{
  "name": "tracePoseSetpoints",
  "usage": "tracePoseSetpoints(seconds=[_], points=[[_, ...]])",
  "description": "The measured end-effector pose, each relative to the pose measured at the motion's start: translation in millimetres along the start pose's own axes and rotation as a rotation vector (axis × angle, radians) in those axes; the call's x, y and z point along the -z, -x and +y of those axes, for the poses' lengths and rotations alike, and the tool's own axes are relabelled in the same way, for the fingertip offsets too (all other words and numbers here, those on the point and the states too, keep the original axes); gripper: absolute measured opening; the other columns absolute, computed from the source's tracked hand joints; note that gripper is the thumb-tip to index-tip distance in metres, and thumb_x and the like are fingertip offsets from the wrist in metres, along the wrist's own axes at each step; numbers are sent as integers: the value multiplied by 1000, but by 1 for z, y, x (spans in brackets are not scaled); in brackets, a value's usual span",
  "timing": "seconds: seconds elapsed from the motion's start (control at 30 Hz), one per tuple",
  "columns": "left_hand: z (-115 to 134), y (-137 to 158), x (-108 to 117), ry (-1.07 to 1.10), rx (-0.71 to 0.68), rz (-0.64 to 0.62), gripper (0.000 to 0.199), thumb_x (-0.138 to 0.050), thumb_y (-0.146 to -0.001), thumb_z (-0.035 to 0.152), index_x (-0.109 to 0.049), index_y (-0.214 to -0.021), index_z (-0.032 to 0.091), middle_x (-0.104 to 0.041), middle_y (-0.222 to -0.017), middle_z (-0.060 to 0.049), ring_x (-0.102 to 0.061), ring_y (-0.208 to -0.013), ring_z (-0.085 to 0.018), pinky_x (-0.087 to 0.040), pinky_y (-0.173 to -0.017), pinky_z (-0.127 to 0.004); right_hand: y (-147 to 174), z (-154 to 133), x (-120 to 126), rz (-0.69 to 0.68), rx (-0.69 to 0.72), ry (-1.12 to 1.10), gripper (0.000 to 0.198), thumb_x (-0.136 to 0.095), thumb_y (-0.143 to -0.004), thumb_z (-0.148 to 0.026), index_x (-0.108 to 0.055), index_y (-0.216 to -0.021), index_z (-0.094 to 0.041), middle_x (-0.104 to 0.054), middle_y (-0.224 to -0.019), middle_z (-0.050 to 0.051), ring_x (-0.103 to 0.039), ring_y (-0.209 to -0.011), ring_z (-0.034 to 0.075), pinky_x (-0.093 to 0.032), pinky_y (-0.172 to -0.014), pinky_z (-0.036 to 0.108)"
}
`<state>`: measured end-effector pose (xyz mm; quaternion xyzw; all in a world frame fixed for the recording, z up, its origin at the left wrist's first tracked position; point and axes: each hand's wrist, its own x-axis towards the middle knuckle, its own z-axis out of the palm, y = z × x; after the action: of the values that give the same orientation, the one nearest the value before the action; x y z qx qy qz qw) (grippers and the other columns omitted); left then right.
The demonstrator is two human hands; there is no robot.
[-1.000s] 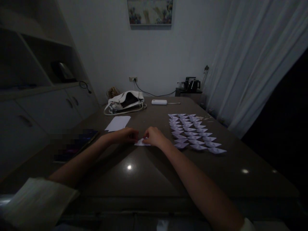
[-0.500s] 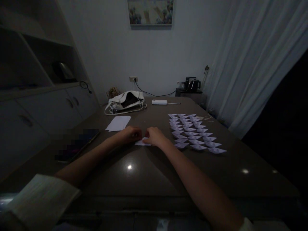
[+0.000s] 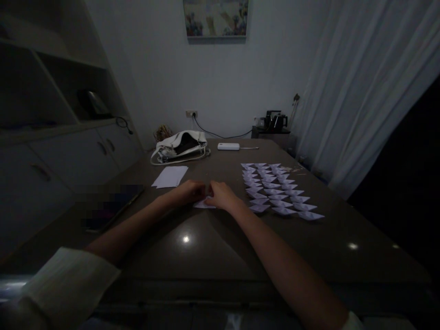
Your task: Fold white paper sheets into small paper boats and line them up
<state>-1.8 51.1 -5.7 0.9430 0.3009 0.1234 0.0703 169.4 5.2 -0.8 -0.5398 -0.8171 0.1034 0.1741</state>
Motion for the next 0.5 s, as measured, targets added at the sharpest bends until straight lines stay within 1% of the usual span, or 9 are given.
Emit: tracePoseSetpoints(seconds=[0.03,0.1,0.23,0.33,0.5], points=[[0,2,4,26,-7,-52,3,-60,-76,12,-62,-76,13,-63,-69,0,-55,-62,-10,-37,-59,-18,1,-1,1,-6,-9,-9,30,-72,-68,-26,-58,-91,-13,-66,-88,7,-59,-75,16,-33,-56,22],[-1,6,12,52,39,-124,1,-62,-74,13,-62,-73,13,-62,-66,1,-55,-60,-9,-36,-57,-17,2,-2,1,-16,-18,-26,30,-72,-68,-26,-58,-91,-12,-65,-89,7,-59,-75,16,-34,-56,22],[-2,11,21,71,99,-214,3,-65,-73,15,-63,-72,13,-63,-65,1,-55,-60,-10,-36,-56,-18,1,2,-2,-1,2,-36,30,-73,-67,-27,-58,-89,-13,-65,-86,6,-58,-72,15,-35,-57,22],[-3,12,22,77,113,-235,3,-65,-73,16,-63,-72,13,-64,-66,0,-56,-60,-10,-37,-56,-18,-1,6,-4,3,3,-26,29,-73,-67,-27,-59,-87,-14,-65,-84,5,-58,-71,15,-35,-55,22],[-3,14,19,56,65,-203,1,-63,-73,14,-63,-74,14,-65,-69,0,-58,-63,-11,-37,-57,-18,-2,7,-4,-9,5,-14,28,-73,-67,-28,-58,-87,-14,-65,-84,5,-59,-71,15,-34,-55,21]])
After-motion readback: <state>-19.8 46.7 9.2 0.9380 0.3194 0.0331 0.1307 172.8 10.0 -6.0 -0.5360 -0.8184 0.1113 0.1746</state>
